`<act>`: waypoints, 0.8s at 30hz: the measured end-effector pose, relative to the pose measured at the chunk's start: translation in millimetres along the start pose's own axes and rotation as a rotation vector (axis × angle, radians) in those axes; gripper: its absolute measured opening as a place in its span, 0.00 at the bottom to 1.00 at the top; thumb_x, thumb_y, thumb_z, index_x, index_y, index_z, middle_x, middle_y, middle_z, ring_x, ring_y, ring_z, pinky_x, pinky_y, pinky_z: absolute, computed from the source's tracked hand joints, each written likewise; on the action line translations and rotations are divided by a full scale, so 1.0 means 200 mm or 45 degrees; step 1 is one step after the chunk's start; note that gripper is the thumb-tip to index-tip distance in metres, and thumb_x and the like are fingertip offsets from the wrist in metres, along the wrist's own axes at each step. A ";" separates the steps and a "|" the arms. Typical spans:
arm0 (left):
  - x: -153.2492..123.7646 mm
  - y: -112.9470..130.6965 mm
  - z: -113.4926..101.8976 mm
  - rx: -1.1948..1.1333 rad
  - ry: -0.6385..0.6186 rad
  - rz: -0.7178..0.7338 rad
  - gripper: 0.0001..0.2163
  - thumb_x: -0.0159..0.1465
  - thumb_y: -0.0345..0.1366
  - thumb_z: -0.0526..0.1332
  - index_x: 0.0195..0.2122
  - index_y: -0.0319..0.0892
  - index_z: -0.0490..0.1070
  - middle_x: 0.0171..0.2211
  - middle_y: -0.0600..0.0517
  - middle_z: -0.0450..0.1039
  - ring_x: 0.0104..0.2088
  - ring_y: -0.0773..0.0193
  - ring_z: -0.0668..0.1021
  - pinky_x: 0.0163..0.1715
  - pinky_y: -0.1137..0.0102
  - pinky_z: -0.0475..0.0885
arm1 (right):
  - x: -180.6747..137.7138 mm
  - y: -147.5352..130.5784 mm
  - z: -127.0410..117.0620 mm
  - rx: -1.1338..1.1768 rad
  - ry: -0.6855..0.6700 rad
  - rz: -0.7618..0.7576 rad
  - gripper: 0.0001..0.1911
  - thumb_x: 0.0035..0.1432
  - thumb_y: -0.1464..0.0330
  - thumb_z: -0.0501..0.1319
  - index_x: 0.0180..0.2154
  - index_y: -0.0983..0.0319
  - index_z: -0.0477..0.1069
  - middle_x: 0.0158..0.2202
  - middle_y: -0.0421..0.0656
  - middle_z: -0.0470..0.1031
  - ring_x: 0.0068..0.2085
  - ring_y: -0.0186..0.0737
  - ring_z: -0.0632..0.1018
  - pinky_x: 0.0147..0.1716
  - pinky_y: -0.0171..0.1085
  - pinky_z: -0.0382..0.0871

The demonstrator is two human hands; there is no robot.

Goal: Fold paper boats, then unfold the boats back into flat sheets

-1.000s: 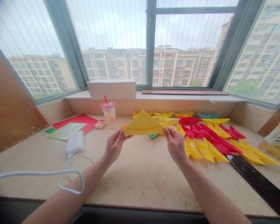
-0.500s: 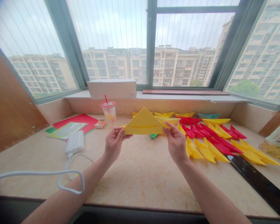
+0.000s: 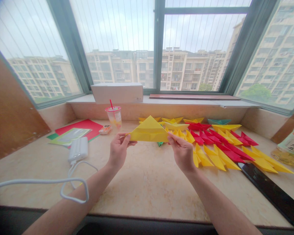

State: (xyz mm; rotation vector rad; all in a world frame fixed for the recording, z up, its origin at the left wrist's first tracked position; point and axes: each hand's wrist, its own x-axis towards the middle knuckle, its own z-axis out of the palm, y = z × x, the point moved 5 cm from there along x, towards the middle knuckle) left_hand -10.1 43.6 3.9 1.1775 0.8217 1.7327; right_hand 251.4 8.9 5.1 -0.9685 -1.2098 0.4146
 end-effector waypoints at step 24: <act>-0.03 0.11 -0.02 0.545 -0.228 0.591 0.10 0.62 0.36 0.66 0.45 0.46 0.80 0.42 0.47 0.80 0.29 0.65 0.81 0.32 0.70 0.80 | 0.02 -0.04 -0.03 -0.302 -0.127 -0.377 0.17 0.62 0.61 0.62 0.52 0.55 0.76 0.41 0.44 0.81 0.42 0.46 0.80 0.44 0.45 0.74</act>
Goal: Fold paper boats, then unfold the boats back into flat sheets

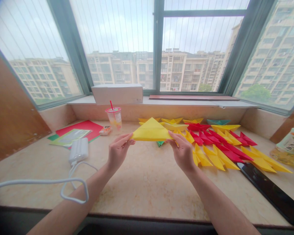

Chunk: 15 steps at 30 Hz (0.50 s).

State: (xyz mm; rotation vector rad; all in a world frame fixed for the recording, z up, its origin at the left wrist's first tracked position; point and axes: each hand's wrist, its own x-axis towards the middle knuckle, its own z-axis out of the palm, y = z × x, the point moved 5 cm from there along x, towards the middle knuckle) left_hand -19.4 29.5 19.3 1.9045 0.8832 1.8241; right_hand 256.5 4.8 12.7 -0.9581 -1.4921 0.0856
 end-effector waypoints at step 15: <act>-0.03 0.06 0.04 0.397 -0.206 0.292 0.11 0.67 0.35 0.60 0.48 0.42 0.78 0.42 0.46 0.82 0.37 0.60 0.84 0.39 0.70 0.78 | -0.02 -0.09 -0.06 -0.409 0.177 -0.222 0.12 0.64 0.64 0.60 0.43 0.61 0.80 0.35 0.47 0.83 0.32 0.43 0.83 0.31 0.36 0.76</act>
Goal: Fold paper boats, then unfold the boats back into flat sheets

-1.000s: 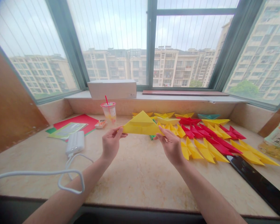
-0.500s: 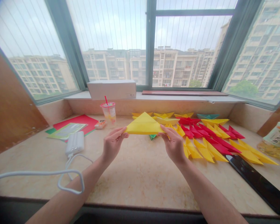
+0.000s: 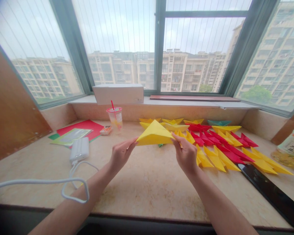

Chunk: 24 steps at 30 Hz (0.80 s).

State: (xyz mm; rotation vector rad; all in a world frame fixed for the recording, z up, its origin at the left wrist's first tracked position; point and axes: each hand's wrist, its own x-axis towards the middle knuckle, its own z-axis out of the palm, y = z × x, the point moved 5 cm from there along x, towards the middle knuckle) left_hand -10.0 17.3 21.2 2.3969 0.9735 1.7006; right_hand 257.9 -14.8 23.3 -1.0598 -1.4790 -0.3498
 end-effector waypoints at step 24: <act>-0.08 0.02 0.26 -1.322 -0.157 -0.996 0.17 0.58 0.41 0.69 0.46 0.37 0.77 0.48 0.41 0.78 0.49 0.52 0.79 0.51 0.59 0.73 | -0.17 -0.32 0.25 -0.025 -0.648 -0.543 0.25 0.64 0.71 0.57 0.62 0.59 0.64 0.64 0.53 0.63 0.64 0.52 0.65 0.60 0.56 0.60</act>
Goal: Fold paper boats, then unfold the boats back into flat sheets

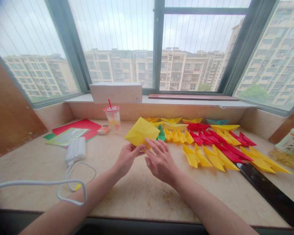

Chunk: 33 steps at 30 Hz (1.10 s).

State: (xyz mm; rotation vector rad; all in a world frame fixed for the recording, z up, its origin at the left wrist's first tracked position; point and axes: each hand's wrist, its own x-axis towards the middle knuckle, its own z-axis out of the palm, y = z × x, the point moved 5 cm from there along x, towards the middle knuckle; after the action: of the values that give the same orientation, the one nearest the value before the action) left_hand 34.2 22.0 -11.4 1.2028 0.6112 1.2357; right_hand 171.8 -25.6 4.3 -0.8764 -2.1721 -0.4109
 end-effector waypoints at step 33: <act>-0.03 -0.06 0.02 0.497 -0.306 -0.043 0.16 0.68 0.51 0.53 0.42 0.41 0.62 0.23 0.58 0.67 0.15 0.75 0.63 0.13 0.78 0.55 | -0.06 0.28 0.02 1.427 0.118 1.125 0.24 0.59 0.47 0.59 0.33 0.62 0.76 0.27 0.45 0.79 0.24 0.41 0.77 0.22 0.37 0.72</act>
State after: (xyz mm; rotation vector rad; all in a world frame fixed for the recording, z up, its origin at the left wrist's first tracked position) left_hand 40.6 15.4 -22.8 1.6315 0.7091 0.9478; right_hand 214.9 10.5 -6.9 -0.9512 -1.3401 1.0638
